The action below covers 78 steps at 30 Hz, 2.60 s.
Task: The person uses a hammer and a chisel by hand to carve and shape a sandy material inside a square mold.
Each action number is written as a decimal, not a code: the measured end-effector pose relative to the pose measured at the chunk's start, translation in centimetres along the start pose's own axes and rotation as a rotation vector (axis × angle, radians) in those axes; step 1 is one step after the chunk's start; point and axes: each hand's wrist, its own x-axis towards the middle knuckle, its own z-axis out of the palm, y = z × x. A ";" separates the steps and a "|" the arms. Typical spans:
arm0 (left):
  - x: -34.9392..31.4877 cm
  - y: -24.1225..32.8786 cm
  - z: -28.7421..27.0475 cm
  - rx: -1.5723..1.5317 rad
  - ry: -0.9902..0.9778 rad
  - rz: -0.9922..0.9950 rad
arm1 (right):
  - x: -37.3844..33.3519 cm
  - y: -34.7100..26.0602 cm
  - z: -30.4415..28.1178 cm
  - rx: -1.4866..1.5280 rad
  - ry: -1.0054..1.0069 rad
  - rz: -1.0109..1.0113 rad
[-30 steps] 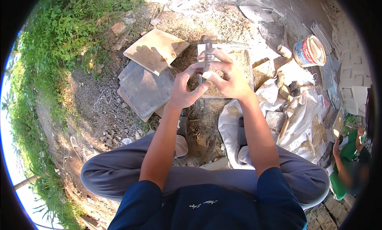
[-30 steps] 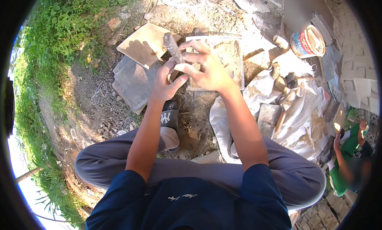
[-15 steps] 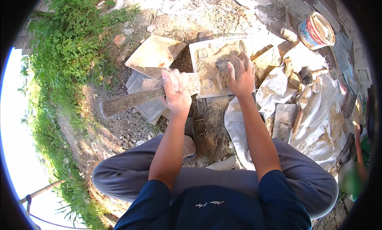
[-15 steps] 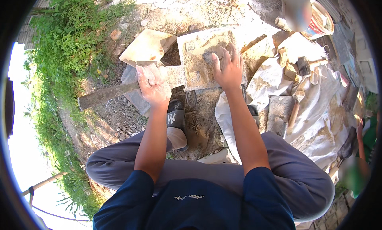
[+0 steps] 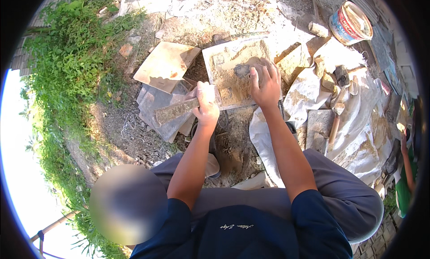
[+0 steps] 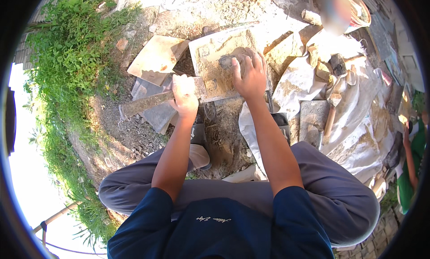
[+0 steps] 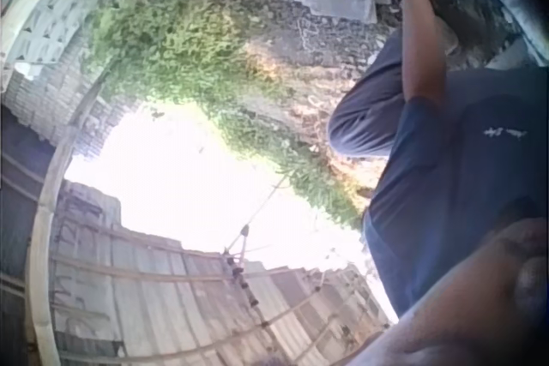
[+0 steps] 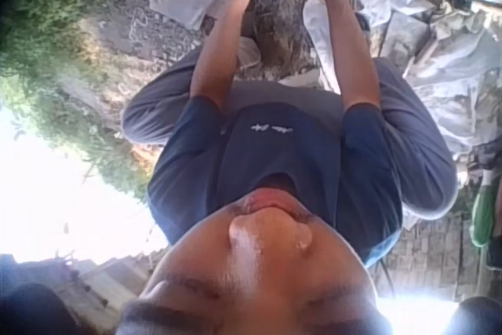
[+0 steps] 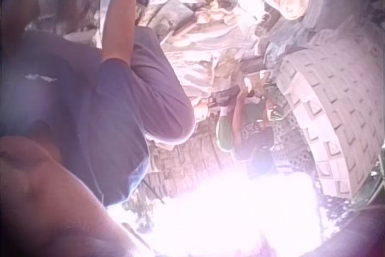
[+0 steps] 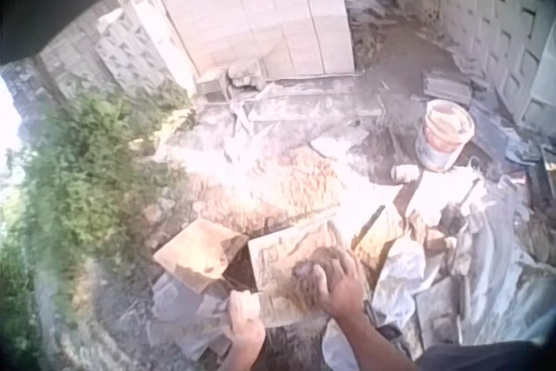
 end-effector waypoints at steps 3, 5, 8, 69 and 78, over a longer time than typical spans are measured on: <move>0.9 1.2 0.6 -0.867 0.105 -0.457 | 0.1 1.2 -0.2 -0.015 0.000 -0.002; 0.2 -0.8 -0.2 -1.588 0.080 -0.545 | 0.2 0.2 0.1 0.015 0.014 -0.003; -2.7 -1.7 0.6 -1.032 0.004 -0.605 | 0.2 0.3 0.2 0.028 0.046 -0.013; 10.1 0.6 -2.8 -1.242 -0.247 -0.712 | 3.8 -4.6 -6.7 0.817 -0.680 0.050; 10.4 1.3 -3.8 -1.310 -0.517 -0.643 | 2.5 -10.3 -6.2 0.531 -0.721 -0.370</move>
